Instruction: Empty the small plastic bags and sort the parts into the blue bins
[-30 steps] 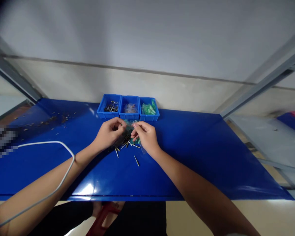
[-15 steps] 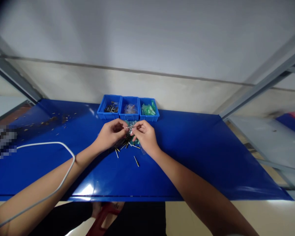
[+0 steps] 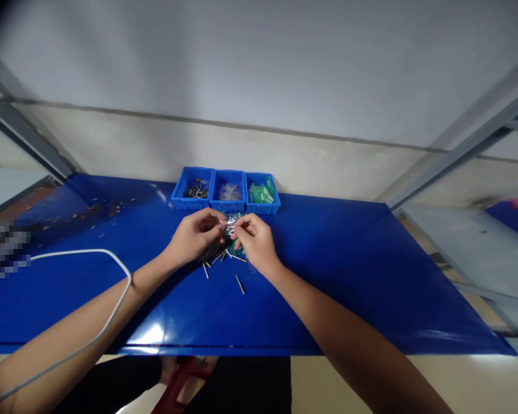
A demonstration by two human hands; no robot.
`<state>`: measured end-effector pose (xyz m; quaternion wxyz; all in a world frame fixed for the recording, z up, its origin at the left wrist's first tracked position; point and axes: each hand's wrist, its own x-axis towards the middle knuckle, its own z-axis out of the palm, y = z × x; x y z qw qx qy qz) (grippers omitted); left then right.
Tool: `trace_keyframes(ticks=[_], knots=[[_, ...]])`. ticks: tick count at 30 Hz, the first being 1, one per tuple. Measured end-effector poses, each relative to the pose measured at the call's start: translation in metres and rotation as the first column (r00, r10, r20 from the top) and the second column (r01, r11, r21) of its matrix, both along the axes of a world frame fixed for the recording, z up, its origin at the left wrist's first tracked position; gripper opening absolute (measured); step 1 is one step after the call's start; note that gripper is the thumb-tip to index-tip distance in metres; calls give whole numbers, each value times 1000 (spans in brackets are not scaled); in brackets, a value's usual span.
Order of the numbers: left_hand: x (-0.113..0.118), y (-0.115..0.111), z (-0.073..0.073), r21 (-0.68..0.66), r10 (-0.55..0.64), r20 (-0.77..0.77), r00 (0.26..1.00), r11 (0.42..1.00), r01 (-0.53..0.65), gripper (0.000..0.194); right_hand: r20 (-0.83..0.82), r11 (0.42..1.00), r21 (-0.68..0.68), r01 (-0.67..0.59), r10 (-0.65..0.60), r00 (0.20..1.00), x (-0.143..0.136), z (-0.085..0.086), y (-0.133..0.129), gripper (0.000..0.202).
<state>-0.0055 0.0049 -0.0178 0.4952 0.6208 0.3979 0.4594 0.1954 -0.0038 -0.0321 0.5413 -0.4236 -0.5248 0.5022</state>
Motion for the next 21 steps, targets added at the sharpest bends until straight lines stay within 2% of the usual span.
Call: trace_keyframes(ticks=[4, 9, 12, 16, 19, 21], knots=[[-3, 1, 1, -38, 54, -30, 998, 998, -55, 19, 13, 1000, -26, 16, -16, 1000, 3, 1, 1, 17], [-9, 15, 2, 70, 178, 29, 984, 981, -180, 34, 4, 999, -47, 22, -22, 1000, 2, 0, 2, 8], [-11, 31, -2, 118, 148, 89, 985, 980, -158, 55, -4, 998, -53, 22, -23, 1000, 1, -1, 3, 7], [-11, 49, -14, 155, 48, 134, 990, 986, -69, 87, -9, 998, -54, 11, -12, 1000, 1, -2, 5, 8], [-15, 48, -19, 178, 80, 103, 991, 979, -97, 85, -14, 999, -54, 6, -7, 1000, 1, -2, 5, 7], [-19, 40, -15, 264, 162, -12, 987, 952, -153, 73, -17, 998, -56, 1, -2, 1000, 1, -2, 5, 7]])
